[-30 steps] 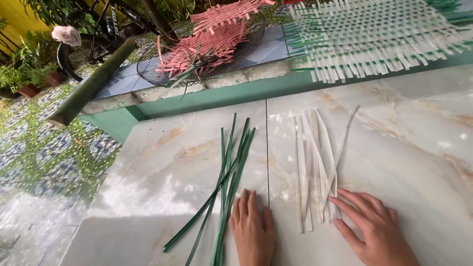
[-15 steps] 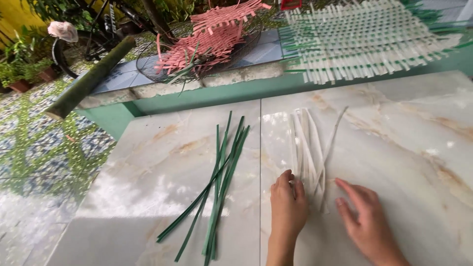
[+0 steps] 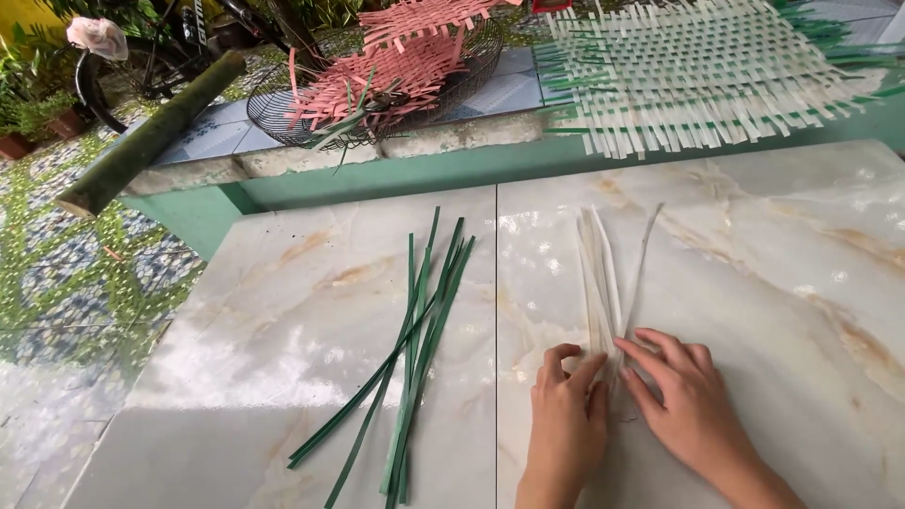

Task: A person separates a bundle of white plastic strips on a table, preparing them for a cutting or weaving process.

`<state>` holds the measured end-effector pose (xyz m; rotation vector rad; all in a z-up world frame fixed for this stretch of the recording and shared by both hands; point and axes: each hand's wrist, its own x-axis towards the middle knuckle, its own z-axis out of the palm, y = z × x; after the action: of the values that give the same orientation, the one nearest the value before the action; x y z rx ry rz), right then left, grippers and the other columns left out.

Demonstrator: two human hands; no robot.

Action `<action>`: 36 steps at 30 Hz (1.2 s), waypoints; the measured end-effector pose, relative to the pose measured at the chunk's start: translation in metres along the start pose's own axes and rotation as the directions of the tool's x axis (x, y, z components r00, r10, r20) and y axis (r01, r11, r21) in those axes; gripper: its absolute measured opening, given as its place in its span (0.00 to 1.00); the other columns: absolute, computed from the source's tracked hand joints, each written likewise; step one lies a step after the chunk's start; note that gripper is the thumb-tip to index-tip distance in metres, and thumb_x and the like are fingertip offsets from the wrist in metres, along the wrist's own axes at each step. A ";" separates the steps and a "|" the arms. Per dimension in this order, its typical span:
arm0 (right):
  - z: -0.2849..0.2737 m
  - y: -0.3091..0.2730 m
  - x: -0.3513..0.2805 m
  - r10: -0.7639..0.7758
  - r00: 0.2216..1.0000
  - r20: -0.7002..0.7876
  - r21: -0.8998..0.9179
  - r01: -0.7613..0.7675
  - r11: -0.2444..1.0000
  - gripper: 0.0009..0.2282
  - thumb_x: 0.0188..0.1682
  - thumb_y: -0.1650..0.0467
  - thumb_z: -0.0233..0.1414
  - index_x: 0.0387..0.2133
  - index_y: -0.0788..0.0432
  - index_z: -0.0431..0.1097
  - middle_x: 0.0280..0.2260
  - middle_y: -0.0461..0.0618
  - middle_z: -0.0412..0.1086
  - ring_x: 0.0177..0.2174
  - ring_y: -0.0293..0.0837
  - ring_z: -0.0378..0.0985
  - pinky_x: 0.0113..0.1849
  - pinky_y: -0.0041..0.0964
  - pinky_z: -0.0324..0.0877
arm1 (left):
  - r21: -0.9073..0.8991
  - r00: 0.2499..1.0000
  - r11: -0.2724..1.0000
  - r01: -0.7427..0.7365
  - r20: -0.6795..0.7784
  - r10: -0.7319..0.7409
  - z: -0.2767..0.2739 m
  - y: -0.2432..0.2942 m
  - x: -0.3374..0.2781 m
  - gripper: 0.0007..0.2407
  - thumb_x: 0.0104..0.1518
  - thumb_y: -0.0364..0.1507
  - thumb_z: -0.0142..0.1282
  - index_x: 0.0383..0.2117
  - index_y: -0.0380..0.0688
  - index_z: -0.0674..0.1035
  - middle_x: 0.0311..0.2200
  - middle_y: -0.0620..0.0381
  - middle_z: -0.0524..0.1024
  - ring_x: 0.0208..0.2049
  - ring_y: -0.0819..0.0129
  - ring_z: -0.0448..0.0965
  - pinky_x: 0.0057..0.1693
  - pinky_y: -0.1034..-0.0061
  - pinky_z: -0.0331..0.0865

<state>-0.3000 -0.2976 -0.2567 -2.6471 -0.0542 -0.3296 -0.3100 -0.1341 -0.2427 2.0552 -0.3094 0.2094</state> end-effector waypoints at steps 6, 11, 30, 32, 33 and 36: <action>-0.005 0.020 0.012 0.136 0.990 -0.042 0.201 -0.125 0.971 0.13 0.38 0.65 0.61 0.36 0.52 0.71 0.40 0.41 0.70 0.34 0.40 0.73 0.41 0.33 0.72 | 0.026 0.996 0.999 0.027 -0.088 -0.025 -0.006 -0.008 0.010 0.08 0.53 0.28 0.52 0.36 0.43 0.78 0.45 0.53 0.68 0.21 0.60 0.74 0.34 0.66 0.70; -0.023 0.009 0.029 0.391 0.903 0.178 0.180 -0.420 0.889 0.17 0.41 0.65 0.59 0.45 0.51 0.69 0.26 0.42 0.69 0.24 0.40 0.73 0.34 0.33 0.69 | 0.102 0.986 0.982 0.157 -0.071 -0.151 -0.001 -0.016 0.016 0.12 0.54 0.31 0.53 0.45 0.48 0.74 0.42 0.60 0.68 0.15 0.61 0.70 0.32 0.65 0.69; -0.048 -0.018 0.139 0.614 0.718 0.328 -0.326 -0.524 0.787 0.14 0.43 0.55 0.46 0.22 0.48 0.73 0.25 0.40 0.77 0.30 0.45 0.77 0.33 0.37 0.69 | 0.329 0.912 0.852 0.408 -0.195 -0.361 0.036 -0.034 0.134 0.12 0.49 0.42 0.58 0.29 0.52 0.74 0.30 0.64 0.73 0.36 0.60 0.71 0.40 0.64 0.65; -0.047 -0.016 0.137 0.614 0.708 0.348 -0.332 -0.519 0.787 0.13 0.42 0.58 0.45 0.19 0.50 0.71 0.21 0.41 0.76 0.27 0.45 0.76 0.32 0.36 0.67 | 0.331 0.927 0.869 0.368 -0.208 -0.313 0.039 -0.038 0.132 0.08 0.52 0.38 0.54 0.26 0.51 0.75 0.28 0.64 0.74 0.32 0.60 0.72 0.39 0.64 0.65; -0.046 -0.016 0.137 0.614 0.713 0.339 -0.331 -0.520 0.787 0.13 0.42 0.58 0.45 0.19 0.50 0.70 0.20 0.41 0.75 0.26 0.44 0.74 0.30 0.36 0.66 | 0.327 0.922 0.865 0.381 -0.200 -0.331 0.037 -0.038 0.135 0.08 0.53 0.38 0.54 0.24 0.51 0.75 0.25 0.66 0.74 0.29 0.62 0.73 0.35 0.65 0.65; -0.042 -0.012 0.138 0.599 0.738 0.311 -0.344 -0.500 0.795 0.14 0.43 0.56 0.46 0.18 0.49 0.70 0.21 0.41 0.75 0.27 0.45 0.75 0.31 0.37 0.66 | 0.332 0.923 0.864 0.379 -0.208 -0.325 0.034 -0.037 0.140 0.09 0.54 0.37 0.52 0.20 0.50 0.74 0.21 0.66 0.74 0.24 0.63 0.73 0.30 0.65 0.64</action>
<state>-0.1762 -0.3087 -0.1820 -2.7564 0.6792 0.4503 -0.1647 -0.1654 -0.2510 2.4075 0.2192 0.2002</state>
